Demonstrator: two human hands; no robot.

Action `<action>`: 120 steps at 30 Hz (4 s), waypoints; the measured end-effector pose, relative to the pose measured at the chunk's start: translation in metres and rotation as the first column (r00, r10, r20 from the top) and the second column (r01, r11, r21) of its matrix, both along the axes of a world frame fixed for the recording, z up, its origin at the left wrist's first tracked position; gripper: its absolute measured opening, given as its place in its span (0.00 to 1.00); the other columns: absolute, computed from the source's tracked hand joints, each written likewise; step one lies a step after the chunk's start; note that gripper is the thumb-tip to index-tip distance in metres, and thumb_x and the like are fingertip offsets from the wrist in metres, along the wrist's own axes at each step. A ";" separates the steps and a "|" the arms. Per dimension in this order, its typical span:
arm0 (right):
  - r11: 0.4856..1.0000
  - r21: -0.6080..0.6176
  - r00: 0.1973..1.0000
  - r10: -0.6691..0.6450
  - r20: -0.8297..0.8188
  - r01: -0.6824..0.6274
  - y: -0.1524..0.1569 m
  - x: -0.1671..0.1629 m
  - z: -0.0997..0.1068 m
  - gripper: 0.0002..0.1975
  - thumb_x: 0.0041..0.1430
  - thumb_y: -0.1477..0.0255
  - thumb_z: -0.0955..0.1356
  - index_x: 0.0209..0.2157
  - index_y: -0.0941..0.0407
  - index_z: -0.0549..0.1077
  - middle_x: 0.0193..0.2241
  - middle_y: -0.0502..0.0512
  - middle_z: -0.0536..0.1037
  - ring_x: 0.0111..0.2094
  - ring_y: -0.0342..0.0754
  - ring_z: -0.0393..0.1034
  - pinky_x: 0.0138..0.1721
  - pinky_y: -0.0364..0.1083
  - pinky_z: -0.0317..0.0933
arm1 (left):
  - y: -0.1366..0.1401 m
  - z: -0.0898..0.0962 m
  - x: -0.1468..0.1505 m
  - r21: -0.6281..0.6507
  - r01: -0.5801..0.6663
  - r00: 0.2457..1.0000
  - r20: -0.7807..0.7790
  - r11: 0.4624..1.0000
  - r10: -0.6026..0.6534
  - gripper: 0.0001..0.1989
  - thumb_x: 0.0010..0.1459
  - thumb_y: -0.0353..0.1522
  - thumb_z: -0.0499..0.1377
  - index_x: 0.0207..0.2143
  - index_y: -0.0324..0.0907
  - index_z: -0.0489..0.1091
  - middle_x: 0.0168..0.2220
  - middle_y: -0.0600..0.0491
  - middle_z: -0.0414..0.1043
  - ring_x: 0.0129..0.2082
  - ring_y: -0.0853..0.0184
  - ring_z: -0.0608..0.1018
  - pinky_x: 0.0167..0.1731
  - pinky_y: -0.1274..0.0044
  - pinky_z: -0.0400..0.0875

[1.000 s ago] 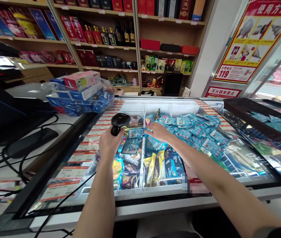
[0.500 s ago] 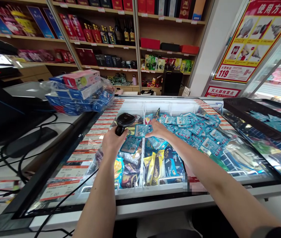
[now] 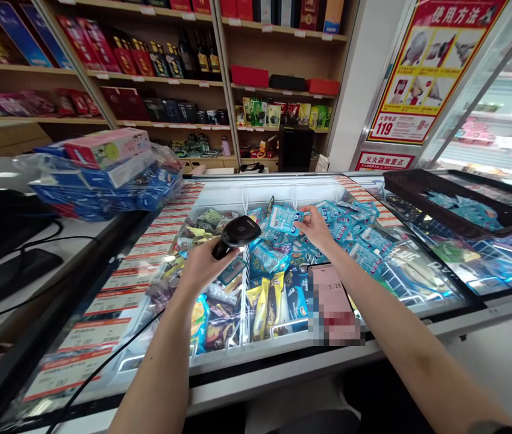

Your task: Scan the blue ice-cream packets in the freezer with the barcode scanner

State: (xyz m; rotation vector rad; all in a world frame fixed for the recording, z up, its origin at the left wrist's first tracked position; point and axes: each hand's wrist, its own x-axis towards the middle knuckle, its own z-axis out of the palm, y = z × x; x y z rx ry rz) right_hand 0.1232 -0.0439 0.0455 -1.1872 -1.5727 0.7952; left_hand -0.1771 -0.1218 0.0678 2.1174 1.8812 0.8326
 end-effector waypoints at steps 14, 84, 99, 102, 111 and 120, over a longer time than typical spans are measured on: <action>0.995 0.086 0.996 0.052 -0.068 -0.046 0.003 0.011 -0.022 0.18 0.54 0.66 0.68 0.44 0.50 0.59 0.18 0.40 0.60 0.19 0.47 0.63 0.25 0.48 0.62 | 0.008 -0.001 0.028 -0.081 0.105 0.993 -0.048 0.991 -0.109 0.25 0.50 0.52 0.57 0.35 0.41 0.75 0.25 0.53 0.74 0.25 0.66 0.72 0.23 0.78 0.55; 0.820 0.320 0.853 -0.519 0.064 0.475 0.000 0.055 -0.009 0.13 0.62 0.64 0.63 0.41 0.55 0.73 0.29 0.55 0.77 0.29 0.51 0.70 0.40 0.50 0.62 | 0.003 0.004 0.044 -0.078 0.113 0.993 -0.008 0.990 -0.114 0.26 0.51 0.53 0.57 0.36 0.40 0.74 0.24 0.52 0.73 0.23 0.65 0.71 0.22 0.78 0.55; 0.605 0.355 0.544 -0.796 0.265 0.713 0.005 0.086 -0.018 0.20 0.57 0.62 0.67 0.47 0.59 0.73 0.51 0.69 0.66 0.53 0.62 0.57 0.53 0.60 0.53 | 0.024 0.004 0.069 -0.070 0.138 0.990 0.011 0.988 -0.138 0.26 0.51 0.53 0.56 0.38 0.40 0.75 0.24 0.53 0.72 0.24 0.67 0.70 0.24 0.78 0.56; 0.611 0.358 0.547 -0.792 0.272 0.706 0.000 0.084 -0.015 0.18 0.60 0.63 0.65 0.47 0.60 0.72 0.54 0.69 0.63 0.55 0.63 0.53 0.55 0.61 0.50 | 0.029 0.007 0.073 -0.063 0.145 0.987 0.079 0.987 -0.140 0.27 0.50 0.52 0.57 0.39 0.39 0.74 0.24 0.54 0.71 0.25 0.67 0.69 0.24 0.79 0.57; 0.734 0.485 0.648 -0.665 0.372 0.475 -0.011 0.055 -0.006 0.12 0.63 0.70 0.62 0.42 0.56 0.76 0.47 0.62 0.73 0.50 0.59 0.60 0.51 0.56 0.52 | 0.029 0.000 0.047 -0.027 -0.018 0.978 0.205 0.999 0.024 0.26 0.48 0.52 0.60 0.36 0.38 0.74 0.21 0.54 0.70 0.23 0.67 0.70 0.22 0.79 0.58; 0.916 0.400 0.750 -0.248 0.613 -0.024 -0.011 0.003 -0.001 0.13 0.66 0.68 0.63 0.43 0.53 0.78 0.43 0.57 0.78 0.48 0.55 0.65 0.50 0.54 0.54 | 0.027 0.000 0.010 -0.018 -0.219 0.942 0.256 0.976 0.216 0.27 0.47 0.53 0.60 0.37 0.40 0.74 0.18 0.54 0.69 0.18 0.67 0.70 0.20 0.78 0.58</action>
